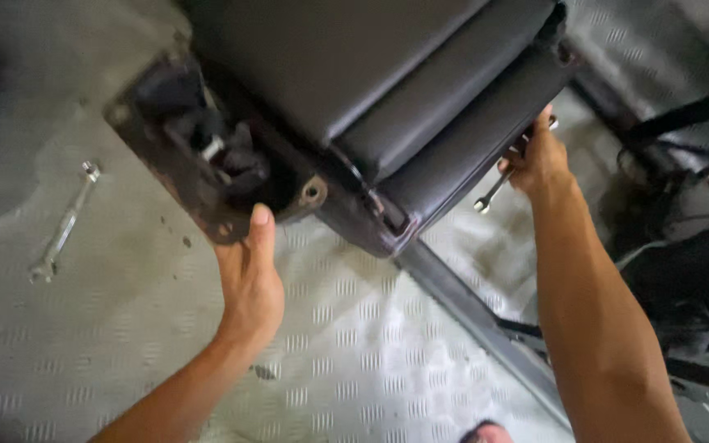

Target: The person uses a wrench to loosen and remove bolts securing a black motorcycle seat. They first work on one side, then flip the seat over to access and remove bolts from the other side.

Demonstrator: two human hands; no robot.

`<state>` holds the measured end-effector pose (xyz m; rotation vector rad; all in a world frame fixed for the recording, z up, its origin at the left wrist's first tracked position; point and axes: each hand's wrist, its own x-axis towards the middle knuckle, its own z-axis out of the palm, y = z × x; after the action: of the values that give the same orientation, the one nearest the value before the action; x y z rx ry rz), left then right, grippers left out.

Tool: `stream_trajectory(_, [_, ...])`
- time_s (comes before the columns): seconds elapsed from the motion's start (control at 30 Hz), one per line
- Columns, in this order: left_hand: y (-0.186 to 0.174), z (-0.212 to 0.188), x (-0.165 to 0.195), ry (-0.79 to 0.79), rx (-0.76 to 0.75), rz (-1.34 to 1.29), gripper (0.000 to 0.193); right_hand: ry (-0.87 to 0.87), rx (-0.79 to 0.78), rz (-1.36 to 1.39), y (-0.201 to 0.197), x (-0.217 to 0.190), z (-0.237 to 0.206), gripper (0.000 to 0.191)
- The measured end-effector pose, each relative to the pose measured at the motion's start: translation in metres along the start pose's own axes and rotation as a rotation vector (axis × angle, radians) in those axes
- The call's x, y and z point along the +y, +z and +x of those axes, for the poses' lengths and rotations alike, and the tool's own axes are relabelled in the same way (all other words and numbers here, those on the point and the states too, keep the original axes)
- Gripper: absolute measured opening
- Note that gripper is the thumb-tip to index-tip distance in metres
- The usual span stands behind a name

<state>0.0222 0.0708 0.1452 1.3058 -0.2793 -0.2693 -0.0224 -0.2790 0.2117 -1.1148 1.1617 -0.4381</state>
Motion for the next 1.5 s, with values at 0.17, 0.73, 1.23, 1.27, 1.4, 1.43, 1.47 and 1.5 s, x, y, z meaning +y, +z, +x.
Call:
stream_trajectory(0.17, [0.009, 0.0, 0.011, 0.128, -0.041, 0.14, 0.08, -0.019, -0.061, -0.067, -0.019, 0.018, 0.009, 0.057])
stream_trajectory(0.73, [0.037, -0.005, 0.036, 0.036, -0.138, 0.199, 0.076, -0.62, -0.172, -0.495, -0.013, 0.118, -0.123, 0.021])
stream_trajectory(1.23, [-0.01, -0.001, -0.001, 0.298, -0.231, 0.563, 0.086, -0.587, -0.201, -1.051, -0.009, 0.121, -0.147, 0.048])
stream_trajectory(1.27, [-0.01, -0.001, -0.007, 0.233, -0.207, 0.464, 0.09, -0.677, -0.209, -1.085, -0.01, 0.122, -0.146, 0.047])
stream_trajectory(1.4, [0.002, -0.007, -0.026, -0.606, -0.008, 0.258, 0.107, -0.824, -0.279, -1.396, -0.02, 0.123, -0.149, 0.075])
stream_trajectory(1.43, [0.007, -0.009, -0.028, -0.96, 0.07, 0.239, 0.111, -0.862, -0.328, -1.432, -0.023, 0.122, -0.15, 0.079])
stream_trajectory(1.47, [0.015, -0.01, -0.031, -0.905, -0.031, 0.164, 0.108, -0.892, -0.386, -1.472, -0.028, 0.118, -0.152, 0.084])
stream_trajectory(1.5, [0.022, -0.012, -0.032, -0.847, -0.129, 0.089, 0.106, -0.924, -0.447, -1.512, -0.03, 0.116, -0.153, 0.089])
